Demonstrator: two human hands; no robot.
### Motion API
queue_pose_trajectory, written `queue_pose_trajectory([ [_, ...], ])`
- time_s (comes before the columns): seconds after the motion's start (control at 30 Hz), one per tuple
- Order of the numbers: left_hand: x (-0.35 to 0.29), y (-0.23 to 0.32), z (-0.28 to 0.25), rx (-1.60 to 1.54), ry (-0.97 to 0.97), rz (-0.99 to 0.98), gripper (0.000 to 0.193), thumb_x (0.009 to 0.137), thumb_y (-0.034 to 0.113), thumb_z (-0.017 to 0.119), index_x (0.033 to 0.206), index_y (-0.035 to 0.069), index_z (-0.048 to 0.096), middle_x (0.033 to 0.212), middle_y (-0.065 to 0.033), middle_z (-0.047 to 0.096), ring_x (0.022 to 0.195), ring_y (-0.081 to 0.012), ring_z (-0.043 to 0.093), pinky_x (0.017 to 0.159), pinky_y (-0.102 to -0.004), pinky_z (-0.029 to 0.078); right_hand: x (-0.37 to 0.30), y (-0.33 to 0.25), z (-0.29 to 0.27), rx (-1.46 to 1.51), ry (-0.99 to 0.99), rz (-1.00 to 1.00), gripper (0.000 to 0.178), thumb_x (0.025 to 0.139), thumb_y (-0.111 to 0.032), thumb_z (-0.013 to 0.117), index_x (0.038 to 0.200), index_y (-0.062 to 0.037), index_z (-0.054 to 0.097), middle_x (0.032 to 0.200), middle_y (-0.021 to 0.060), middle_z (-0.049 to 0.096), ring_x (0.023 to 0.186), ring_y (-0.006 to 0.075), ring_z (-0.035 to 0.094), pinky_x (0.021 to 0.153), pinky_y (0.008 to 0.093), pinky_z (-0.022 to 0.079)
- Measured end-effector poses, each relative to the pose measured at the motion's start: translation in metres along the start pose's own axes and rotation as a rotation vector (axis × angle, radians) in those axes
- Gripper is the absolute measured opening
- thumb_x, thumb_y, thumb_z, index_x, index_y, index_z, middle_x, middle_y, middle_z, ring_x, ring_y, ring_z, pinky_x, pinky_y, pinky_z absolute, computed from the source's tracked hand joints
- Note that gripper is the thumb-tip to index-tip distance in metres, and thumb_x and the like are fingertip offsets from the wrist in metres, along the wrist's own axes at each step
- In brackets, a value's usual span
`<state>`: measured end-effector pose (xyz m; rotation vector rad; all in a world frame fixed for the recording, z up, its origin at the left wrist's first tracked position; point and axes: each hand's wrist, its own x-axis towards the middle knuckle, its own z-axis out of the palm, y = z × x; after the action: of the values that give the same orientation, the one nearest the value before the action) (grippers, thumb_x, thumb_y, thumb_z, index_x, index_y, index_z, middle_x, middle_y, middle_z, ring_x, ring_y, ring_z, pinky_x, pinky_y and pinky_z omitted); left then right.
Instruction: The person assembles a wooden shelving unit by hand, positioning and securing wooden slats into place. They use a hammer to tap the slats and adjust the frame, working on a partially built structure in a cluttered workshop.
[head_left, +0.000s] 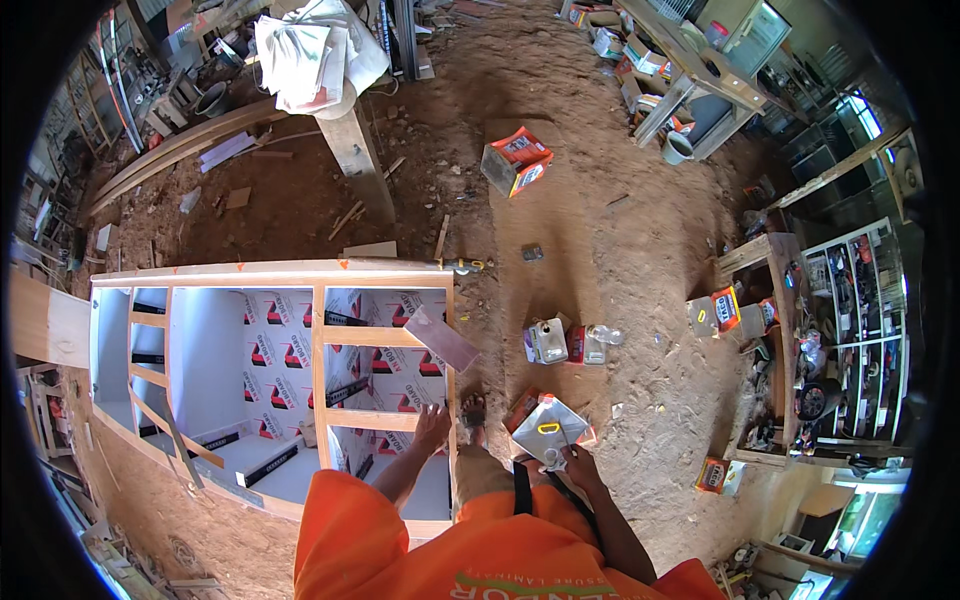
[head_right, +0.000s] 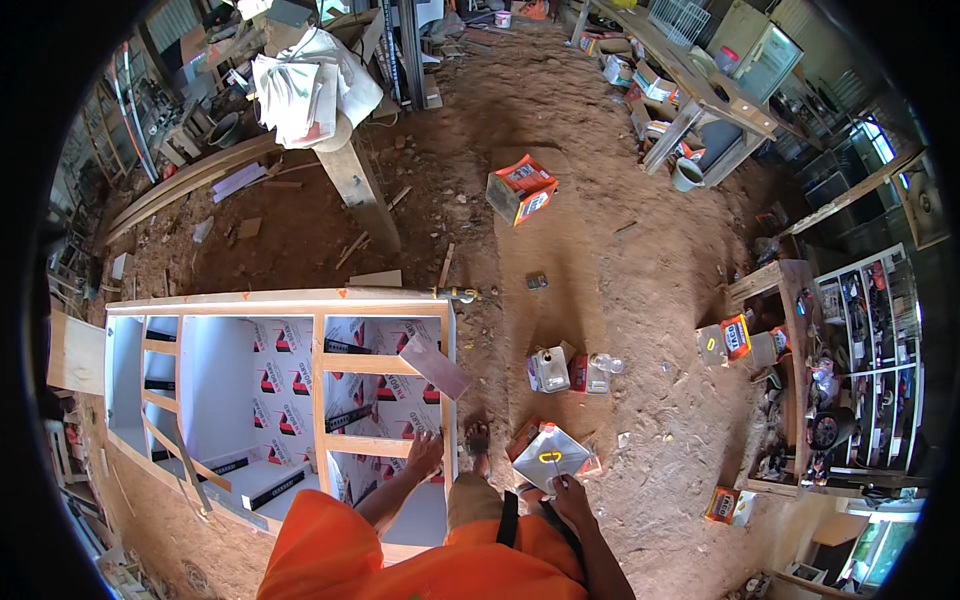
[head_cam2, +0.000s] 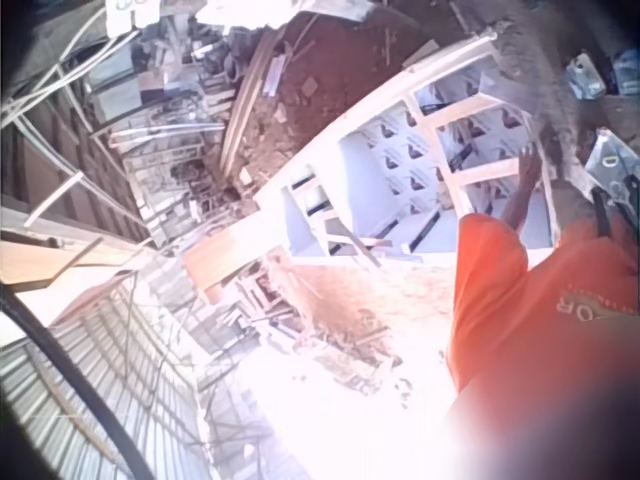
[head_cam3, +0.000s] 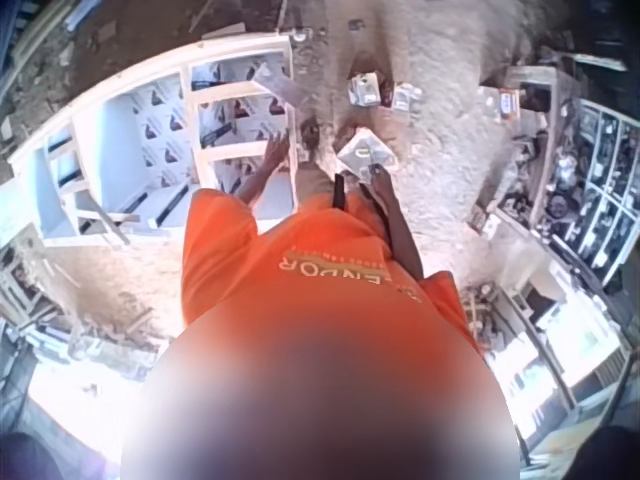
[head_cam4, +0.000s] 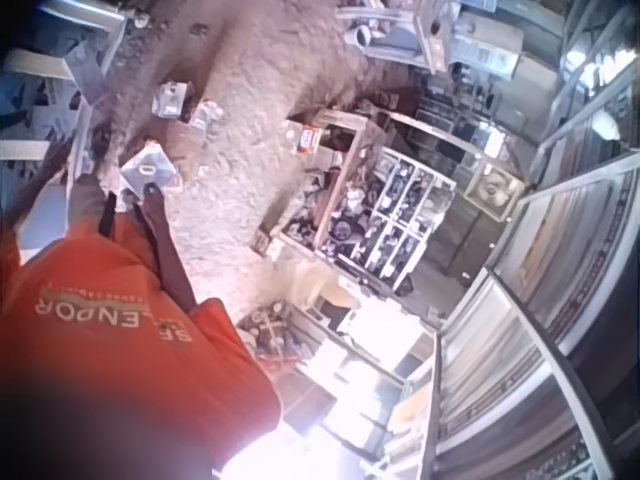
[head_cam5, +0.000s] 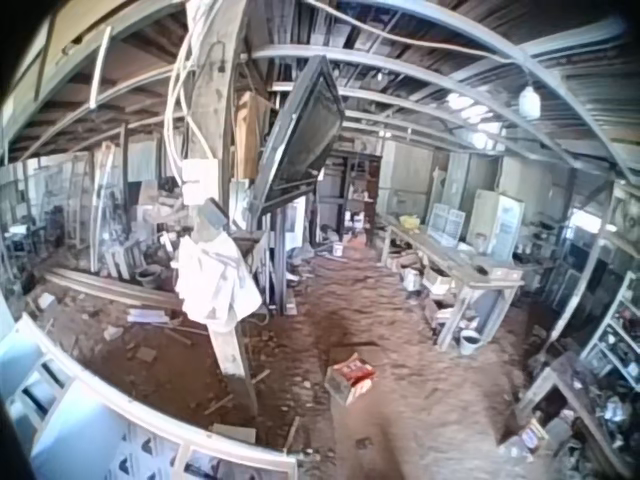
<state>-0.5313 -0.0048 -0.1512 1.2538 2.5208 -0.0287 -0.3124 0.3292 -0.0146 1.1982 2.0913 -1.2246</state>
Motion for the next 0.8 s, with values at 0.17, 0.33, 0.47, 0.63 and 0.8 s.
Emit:
queue_pose_trajectory([
  [0.17, 0.011, 0.006, -0.018, 0.278, -0.061, 0.177, 0.028, 0.092, 0.028, 0.063, 0.102, 0.01, 0.081, 0.11, -0.0119, 0.073, 0.12, -0.0346, 0.059, 0.112, -0.0643, 0.032, -0.001, 0.024, -0.001, 0.038, 0.07, -0.084, 0.04, 0.103, -0.036, 0.06, 0.115, 0.0003, 0.07, 0.066, 0.0075, 0.063, 0.058, 0.0153, 0.061, 0.058, 0.0343, 0.047],
  [0.33, 0.017, 0.008, -0.022, 0.382, -0.144, 0.202, 0.025, 0.088, 0.03, 0.068, 0.102, 0.014, 0.081, 0.114, -0.0107, 0.073, 0.128, -0.0313, 0.057, 0.117, -0.0626, 0.03, -0.011, 0.026, -0.006, 0.134, 0.066, -0.004, 0.038, 0.103, -0.037, 0.06, 0.111, -0.0011, 0.07, 0.061, 0.0037, 0.058, 0.055, 0.0135, 0.056, 0.055, 0.0337, 0.044],
  [0.47, 0.014, 0.004, -0.016, 0.352, -0.211, 0.153, 0.03, 0.086, 0.039, 0.07, 0.102, 0.016, 0.082, 0.112, -0.0109, 0.074, 0.124, -0.0318, 0.059, 0.117, -0.0657, 0.027, -0.017, 0.03, -0.011, 0.119, 0.057, -0.011, 0.038, 0.104, -0.038, 0.058, 0.113, -0.0036, 0.07, 0.06, 0.0019, 0.055, 0.051, 0.0114, 0.052, 0.05, 0.032, 0.041],
  [0.63, 0.005, -0.007, -0.007, 0.08, -0.154, -0.088, 0.026, 0.086, 0.03, 0.069, 0.1, 0.012, 0.081, 0.106, -0.0129, 0.073, 0.117, -0.0346, 0.062, 0.116, -0.0692, 0.023, -0.016, 0.033, -0.005, 0.243, -0.008, 0.095, 0.042, 0.107, -0.043, 0.052, 0.121, -0.0066, 0.068, 0.057, -0.0021, 0.048, 0.043, 0.0085, 0.043, 0.041, 0.0291, 0.034],
  [0.8, 0.023, 0.0, -0.014, -0.401, 0.004, -0.592, 0.031, 0.076, 0.022, 0.07, 0.1, 0.002, 0.072, 0.112, -0.0177, 0.068, 0.116, -0.0353, 0.059, 0.106, -0.0577, 0.037, -0.024, 0.023, 0.002, 0.273, -0.077, 0.023, 0.048, 0.107, -0.042, 0.051, 0.128, -0.0022, 0.067, 0.097, 0.0118, 0.063, 0.083, 0.0198, 0.061, 0.071, 0.0349, 0.048],
])
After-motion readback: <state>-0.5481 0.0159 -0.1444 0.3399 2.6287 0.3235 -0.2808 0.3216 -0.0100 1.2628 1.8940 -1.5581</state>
